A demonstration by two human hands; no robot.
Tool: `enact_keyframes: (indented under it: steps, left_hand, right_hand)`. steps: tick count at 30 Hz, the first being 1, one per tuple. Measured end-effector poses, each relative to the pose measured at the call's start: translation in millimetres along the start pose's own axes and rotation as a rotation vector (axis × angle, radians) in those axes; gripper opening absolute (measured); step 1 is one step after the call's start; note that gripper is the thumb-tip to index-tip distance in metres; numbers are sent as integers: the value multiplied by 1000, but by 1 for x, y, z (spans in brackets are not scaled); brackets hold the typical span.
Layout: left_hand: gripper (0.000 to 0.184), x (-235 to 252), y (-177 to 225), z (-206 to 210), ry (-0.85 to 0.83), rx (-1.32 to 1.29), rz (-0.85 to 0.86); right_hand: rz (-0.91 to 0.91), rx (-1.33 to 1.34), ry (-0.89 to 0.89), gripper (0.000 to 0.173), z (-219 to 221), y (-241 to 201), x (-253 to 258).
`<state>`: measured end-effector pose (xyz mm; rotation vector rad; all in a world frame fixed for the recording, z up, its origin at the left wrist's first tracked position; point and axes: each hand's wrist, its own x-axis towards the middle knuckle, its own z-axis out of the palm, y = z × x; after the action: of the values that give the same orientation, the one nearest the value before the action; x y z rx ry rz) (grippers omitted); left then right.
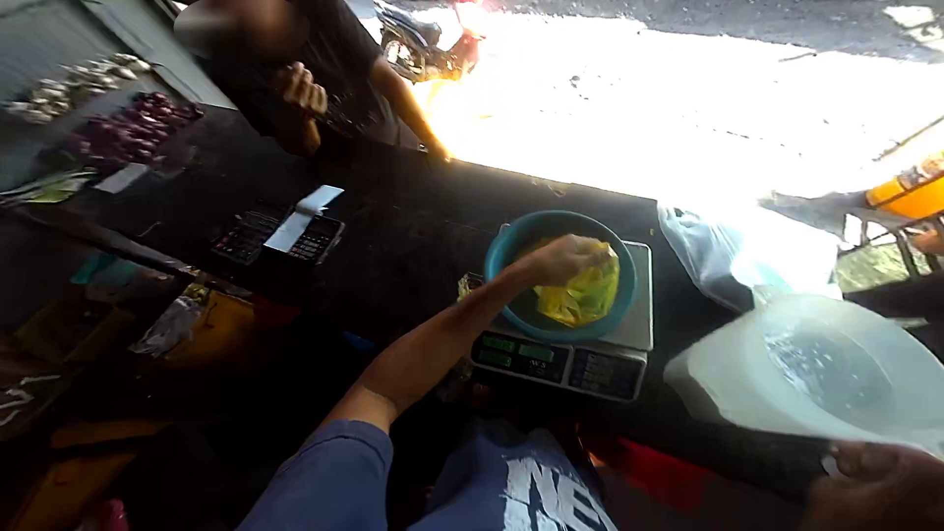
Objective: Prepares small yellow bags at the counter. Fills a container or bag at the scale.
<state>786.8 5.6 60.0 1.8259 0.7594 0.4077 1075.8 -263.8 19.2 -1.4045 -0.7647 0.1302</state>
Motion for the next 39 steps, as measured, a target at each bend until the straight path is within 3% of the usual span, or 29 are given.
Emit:
enact_keyframes:
  steps: [2,5,10,16,21,24,25,26,28,29,30,32,34,35,39]
  left_hand:
    - [34,-2,-13,8,47,-109,-10]
    - [37,-20,-13,4,135,-156,-88]
    - [52,-49,-6,4,193,-18,-137]
    - [51,-75,-5,16,315,91,-209]
    - [55,-91,-15,25,391,54,-167]
    - [46,-97,-21,32,490,183,-151]
    - [39,-98,-23,36,522,261,-134]
    - [30,-101,-24,40,554,324,-101]
    - [18,-107,-27,48,616,383,15]
    - [17,-109,-27,54,622,387,77]
    - [19,-111,-26,59,609,380,140]
    - [21,-113,-22,71,563,350,241]
    - [21,-113,-20,81,556,317,300]
    - [21,-114,-20,84,562,290,309]
    - [24,-111,-19,56,745,237,249]
  right_hand:
    - [-51,-54,61,26,-6,18,-2]
    - [-55,-4,120,22,-1,34,-2]
    - [-45,101,220,13,2,61,-3]
    - [-70,143,260,13,14,84,-12]
    - [-148,146,105,36,-2,101,-16]
    - [-141,-101,-8,74,-35,89,-19]
    - [-119,-150,-17,74,-44,73,-17]
    - [-103,-157,36,63,-45,54,-14]
    - [-182,-106,121,25,-24,10,-12]
    - [-267,-61,40,11,-5,-12,-13]
    - [-330,-42,-122,10,18,-32,-15]
    - [-374,-108,-479,24,75,-55,-23]
    - [-405,-323,-759,53,130,-50,-30]
    - [-422,-442,-868,59,151,-42,-31]
    - [-483,-583,-979,22,197,-26,-12]
